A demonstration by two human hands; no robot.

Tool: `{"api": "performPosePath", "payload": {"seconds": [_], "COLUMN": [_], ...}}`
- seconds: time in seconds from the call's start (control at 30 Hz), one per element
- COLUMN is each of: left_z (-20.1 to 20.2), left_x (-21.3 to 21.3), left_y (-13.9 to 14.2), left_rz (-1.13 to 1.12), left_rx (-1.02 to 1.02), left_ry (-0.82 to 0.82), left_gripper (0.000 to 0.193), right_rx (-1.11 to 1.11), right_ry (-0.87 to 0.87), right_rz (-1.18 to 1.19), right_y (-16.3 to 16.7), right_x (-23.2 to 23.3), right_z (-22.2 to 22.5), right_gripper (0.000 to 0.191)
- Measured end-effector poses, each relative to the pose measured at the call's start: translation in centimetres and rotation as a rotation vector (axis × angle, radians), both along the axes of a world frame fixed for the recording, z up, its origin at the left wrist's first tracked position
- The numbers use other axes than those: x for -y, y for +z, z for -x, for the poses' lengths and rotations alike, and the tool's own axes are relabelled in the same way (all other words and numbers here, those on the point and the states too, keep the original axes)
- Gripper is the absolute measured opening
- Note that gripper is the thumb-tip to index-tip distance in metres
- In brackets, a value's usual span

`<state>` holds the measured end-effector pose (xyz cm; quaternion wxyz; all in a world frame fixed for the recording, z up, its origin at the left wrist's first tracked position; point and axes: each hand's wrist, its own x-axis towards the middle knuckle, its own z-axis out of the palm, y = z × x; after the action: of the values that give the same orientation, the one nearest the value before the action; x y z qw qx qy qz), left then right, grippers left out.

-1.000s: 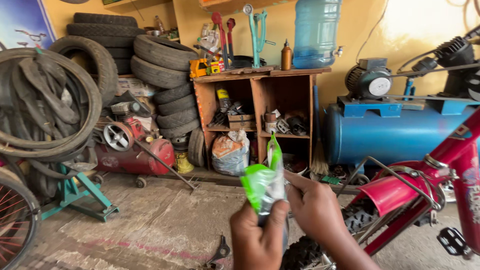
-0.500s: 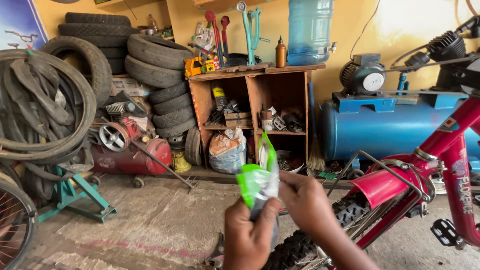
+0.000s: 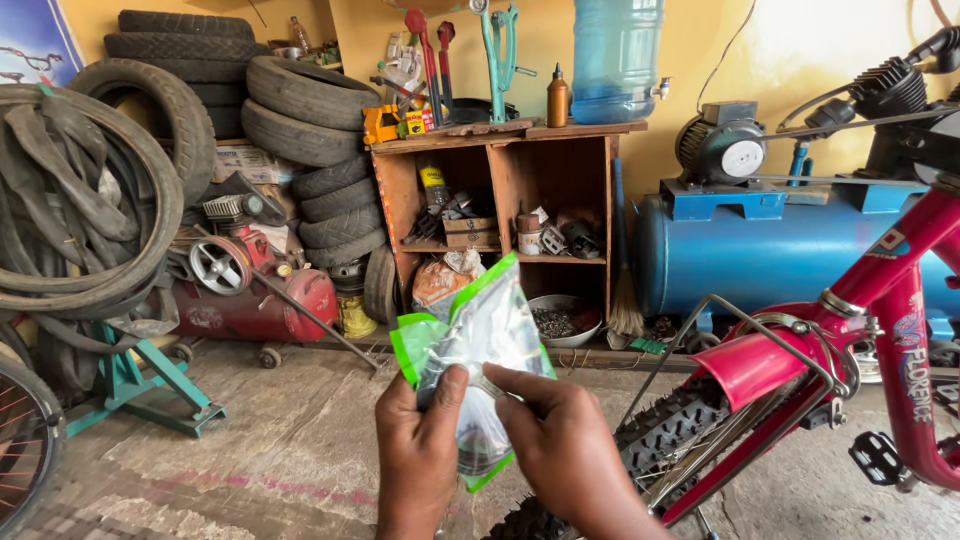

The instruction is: The person opens a green package containing a bicycle cable and removes the cable. They then thread the cable through the handlebar brake lever and route it down the frame, using a wrench to tighten the cable at the brake caliper.

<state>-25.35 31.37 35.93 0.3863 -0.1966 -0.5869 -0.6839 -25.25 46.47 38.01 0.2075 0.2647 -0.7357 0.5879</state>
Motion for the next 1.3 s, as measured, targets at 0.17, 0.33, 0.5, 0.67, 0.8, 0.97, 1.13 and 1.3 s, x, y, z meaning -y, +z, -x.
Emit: {"api": "performPosePath", "payload": {"seconds": [0.17, 0.33, 0.5, 0.67, 0.8, 0.97, 1.13, 1.3], "left_z": [0.0, 0.1, 0.4, 0.2, -0.3, -0.4, -0.6, -0.6], "left_x": [-1.5, -1.6, -0.2, -0.2, 0.0, -0.1, 1.3, 2.0], "left_y": [-0.7, -0.9, -0.1, 0.0, 0.3, 0.7, 1.1, 0.9], "left_rz": [0.143, 0.021, -0.109, -0.132, -0.093, -0.034, -0.283, -0.363], "left_rx": [0.034, 0.147, 0.071, 0.033, 0.105, 0.186, 0.004, -0.065], "left_ry": [-0.014, 0.057, 0.143, 0.030, 0.074, 0.211, 0.142, 0.061], "left_gripper": [0.018, 0.020, 0.021, 0.023, 0.022, 0.023, 0.032, 0.039], "right_rx": [0.143, 0.266, 0.329, 0.106, 0.224, 0.183, 0.054, 0.137], "right_ry": [-0.168, -0.136, 0.015, -0.154, -0.361, -0.294, -0.114, -0.322], "right_rz": [0.026, 0.087, 0.060, -0.101, 0.002, 0.080, 0.134, 0.088], "right_y": [1.0, 2.1, 2.1, 1.4, 1.5, 0.1, 0.3, 2.2], "right_x": [0.1, -2.4, -3.0, -2.0, -3.4, -3.4, -3.4, -3.1], "right_z": [2.5, 4.0, 2.8, 3.1, 5.2, 6.3, 6.3, 6.8], "right_gripper": [0.034, 0.037, 0.038, 0.035, 0.038, 0.026, 0.028, 0.061]}}
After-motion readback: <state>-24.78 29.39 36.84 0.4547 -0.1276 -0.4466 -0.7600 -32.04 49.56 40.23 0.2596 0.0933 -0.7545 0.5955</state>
